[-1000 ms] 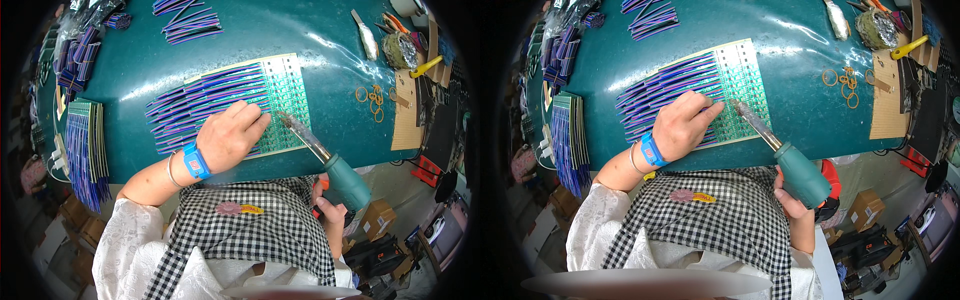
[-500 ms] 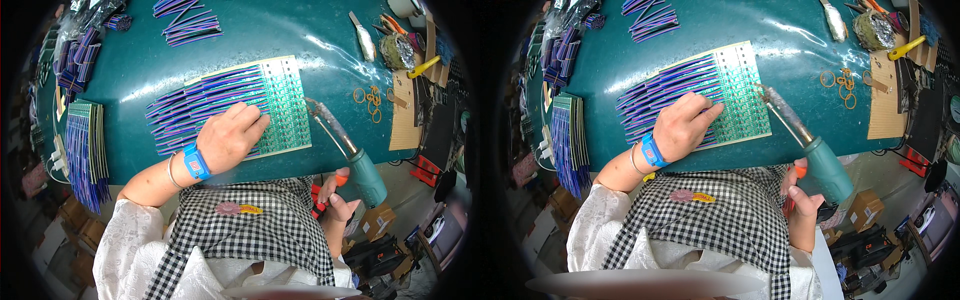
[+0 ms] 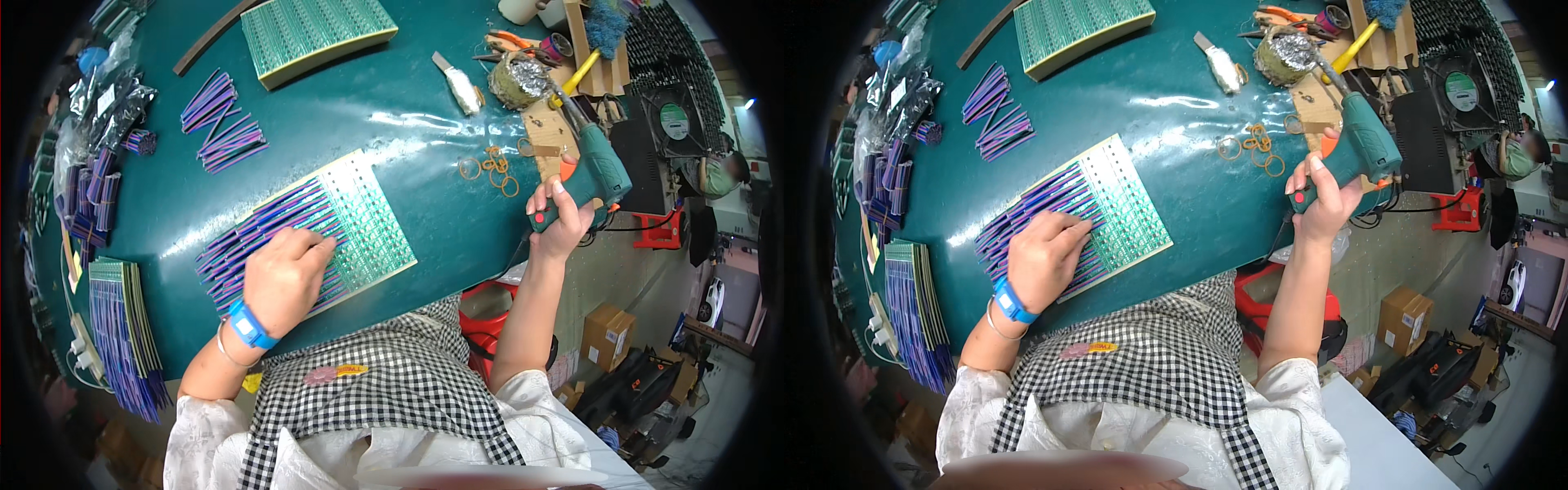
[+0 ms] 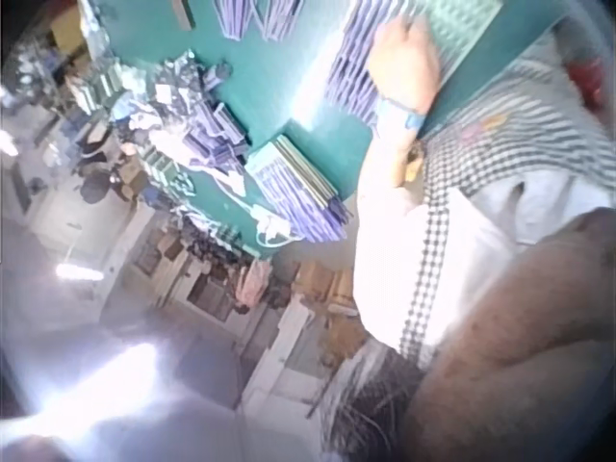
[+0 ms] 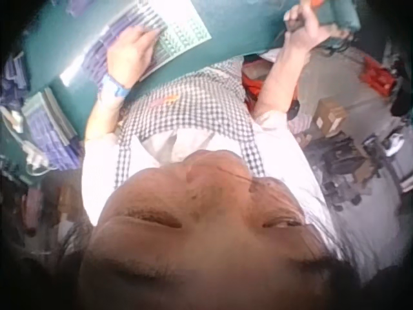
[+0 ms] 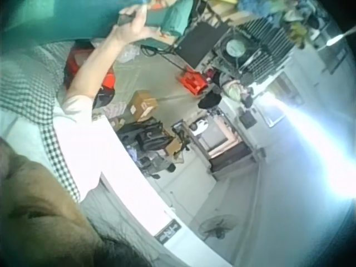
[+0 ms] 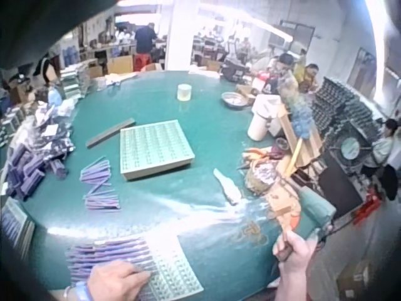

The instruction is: The person places ribbon wires onto a circuit board and solders them into place using a soldering tool.

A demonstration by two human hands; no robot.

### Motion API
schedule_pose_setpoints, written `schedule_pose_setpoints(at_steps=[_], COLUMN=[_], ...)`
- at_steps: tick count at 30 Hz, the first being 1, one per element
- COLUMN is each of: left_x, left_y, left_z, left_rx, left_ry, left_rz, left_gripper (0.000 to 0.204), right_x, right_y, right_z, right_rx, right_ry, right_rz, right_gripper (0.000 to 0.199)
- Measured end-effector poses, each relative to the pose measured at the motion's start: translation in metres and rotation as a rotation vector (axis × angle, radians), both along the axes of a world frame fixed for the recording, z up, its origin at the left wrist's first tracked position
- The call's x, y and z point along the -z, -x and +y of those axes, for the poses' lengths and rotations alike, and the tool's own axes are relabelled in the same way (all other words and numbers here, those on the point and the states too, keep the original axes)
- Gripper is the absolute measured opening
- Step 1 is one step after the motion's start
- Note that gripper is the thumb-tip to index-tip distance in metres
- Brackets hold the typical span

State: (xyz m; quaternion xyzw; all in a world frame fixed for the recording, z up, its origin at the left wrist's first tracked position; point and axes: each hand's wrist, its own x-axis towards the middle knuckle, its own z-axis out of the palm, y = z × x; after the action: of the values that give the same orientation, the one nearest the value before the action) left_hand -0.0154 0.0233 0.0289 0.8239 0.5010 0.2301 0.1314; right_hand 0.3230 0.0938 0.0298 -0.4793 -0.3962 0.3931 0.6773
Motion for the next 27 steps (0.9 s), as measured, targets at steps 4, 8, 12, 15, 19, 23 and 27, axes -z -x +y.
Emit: schedule_pose_setpoints(at_steps=[4,8,12,15,19,23,27], left_x=[-0.019,-0.012,0.013,0.021,0.038,0.041,0.032], left_y=[0.031,0.07,0.096,0.096,0.086,0.083,0.076], left_z=[0.01,0.042,0.068,0.08,0.094,0.093,0.084], left_rx=[-0.146,-0.275,-0.307,-0.349,-0.358,-0.355,-0.258], left_ry=[-0.056,-0.035,-0.085,-0.109,-0.13,-0.047,-0.243], left_rz=[-0.021,0.134,0.097,0.06,0.03,-0.004,0.137], left_gripper=[0.011,0.007,0.006,0.008,0.01,0.012,0.008], right_x=[-0.007,-0.025,-0.037,-0.035,-0.015,0.001,0.006], right_y=[0.0,-0.001,-0.008,0.004,0.027,0.035,0.028], right_z=[-0.001,-0.024,-0.054,-0.068,-0.083,-0.096,-0.108], right_rx=[-0.03,0.04,-0.058,-0.204,-0.316,-0.445,-0.5], right_ry=[-0.023,0.037,-0.012,-0.061,0.053,0.089,0.136], right_rz=[0.034,-0.082,-0.334,-0.337,-0.356,-0.256,-0.21], right_gripper=[0.045,0.05,0.051,0.053,0.056,0.057,0.059])
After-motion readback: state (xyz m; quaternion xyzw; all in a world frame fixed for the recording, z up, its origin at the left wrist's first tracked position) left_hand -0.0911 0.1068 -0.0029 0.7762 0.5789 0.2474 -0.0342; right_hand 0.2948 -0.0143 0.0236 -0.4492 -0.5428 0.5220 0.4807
